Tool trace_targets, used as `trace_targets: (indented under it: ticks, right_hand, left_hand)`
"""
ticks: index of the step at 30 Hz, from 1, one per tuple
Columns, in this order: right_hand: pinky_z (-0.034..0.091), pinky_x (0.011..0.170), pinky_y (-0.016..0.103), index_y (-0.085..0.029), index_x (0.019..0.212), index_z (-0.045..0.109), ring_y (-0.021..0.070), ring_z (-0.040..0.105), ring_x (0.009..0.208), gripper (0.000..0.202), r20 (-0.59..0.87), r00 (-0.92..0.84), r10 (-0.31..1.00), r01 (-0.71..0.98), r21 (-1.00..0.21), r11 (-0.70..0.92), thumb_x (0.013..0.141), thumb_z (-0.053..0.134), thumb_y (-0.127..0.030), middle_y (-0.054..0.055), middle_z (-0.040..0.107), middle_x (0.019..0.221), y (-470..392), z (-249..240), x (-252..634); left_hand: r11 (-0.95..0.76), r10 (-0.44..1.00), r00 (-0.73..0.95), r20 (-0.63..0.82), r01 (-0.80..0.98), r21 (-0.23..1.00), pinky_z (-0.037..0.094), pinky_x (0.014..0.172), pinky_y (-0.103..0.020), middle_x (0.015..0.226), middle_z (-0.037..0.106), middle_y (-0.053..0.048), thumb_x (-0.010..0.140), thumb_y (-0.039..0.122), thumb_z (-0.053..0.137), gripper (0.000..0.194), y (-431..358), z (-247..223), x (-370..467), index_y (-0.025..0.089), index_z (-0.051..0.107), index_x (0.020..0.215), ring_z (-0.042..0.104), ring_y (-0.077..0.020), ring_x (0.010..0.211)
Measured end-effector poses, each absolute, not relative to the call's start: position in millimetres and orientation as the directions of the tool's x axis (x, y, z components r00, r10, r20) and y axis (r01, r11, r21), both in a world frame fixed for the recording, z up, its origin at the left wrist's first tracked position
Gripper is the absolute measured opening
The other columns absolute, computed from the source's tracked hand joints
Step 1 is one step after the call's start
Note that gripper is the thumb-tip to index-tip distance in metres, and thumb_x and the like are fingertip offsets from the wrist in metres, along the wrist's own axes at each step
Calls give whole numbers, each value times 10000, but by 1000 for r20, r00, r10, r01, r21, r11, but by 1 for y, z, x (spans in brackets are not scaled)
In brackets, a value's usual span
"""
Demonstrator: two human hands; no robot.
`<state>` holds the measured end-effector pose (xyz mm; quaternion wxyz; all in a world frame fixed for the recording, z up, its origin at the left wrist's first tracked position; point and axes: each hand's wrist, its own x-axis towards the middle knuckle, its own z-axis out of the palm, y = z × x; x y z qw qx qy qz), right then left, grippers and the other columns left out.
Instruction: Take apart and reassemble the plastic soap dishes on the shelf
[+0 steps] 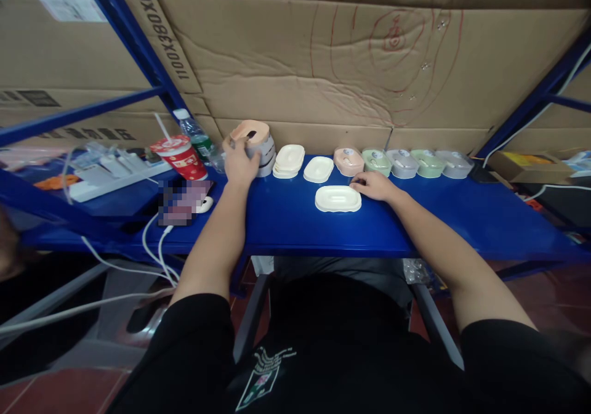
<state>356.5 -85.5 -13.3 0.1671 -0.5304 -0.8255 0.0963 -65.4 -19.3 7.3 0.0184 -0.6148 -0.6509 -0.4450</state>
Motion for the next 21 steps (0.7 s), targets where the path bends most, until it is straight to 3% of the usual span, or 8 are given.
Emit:
trace_targets:
  ticks: [4,8,12,15,17,21]
  right_hand:
    - [493,763,338,-172,1116,814,252,728,864,332,177,-386,905,840,-338,424,984,634,-418,107,818,984,-84,-14,357]
    - [491,760,337,-171,1120,812,251,728,865,326,176,-386,906,839,-342,424,985,632,-407,108,819,989,-84,-15,357]
    - [491,765,335,-170,1111,814,252,728,878,325,183,-394,901,828,-355,435,984,631,-407,108,820,995,-84,-15,358]
    - [492,771,336,-170,1106,815,250,723,869,326,191,-401,896,822,-357,444,981,635,-412,102,817,974,-83,-16,359]
    - [488,767,334,-167,1106,815,246,722,858,325,195,-401,895,821,-357,446,980,639,-408,100,815,963,-82,-17,359]
    - [486,754,331,-170,1112,815,241,722,843,326,191,-394,899,824,-360,437,987,642,-416,97,816,959,-81,-19,360]
  left_hand:
    - [-255,737,-158,657,836,487,457,1238,-579,1770,212,-162,891,290,756,615,-23,6,-52,251,603,1485,445,-416,1542]
    - [-301,754,-76,653,843,445,489,1196,-606,1761,237,-180,897,296,750,642,-23,4,-39,237,573,1511,408,-438,1563]
    - [-243,785,-120,608,843,481,476,1191,-648,1775,180,-218,878,345,773,727,-20,2,-41,205,529,1548,474,-480,1506]
    - [-202,775,-197,601,823,531,451,1211,-655,1785,112,-231,857,335,791,684,-15,0,-51,183,571,1486,495,-485,1488]
    - [-186,770,-253,586,789,586,446,1217,-651,1766,167,-227,851,289,787,554,-10,-1,-57,183,632,1373,539,-464,1451]
    - [-255,715,-326,618,702,665,444,1251,-559,1604,431,-193,855,171,742,244,4,-5,-65,195,683,1090,501,-374,1494]
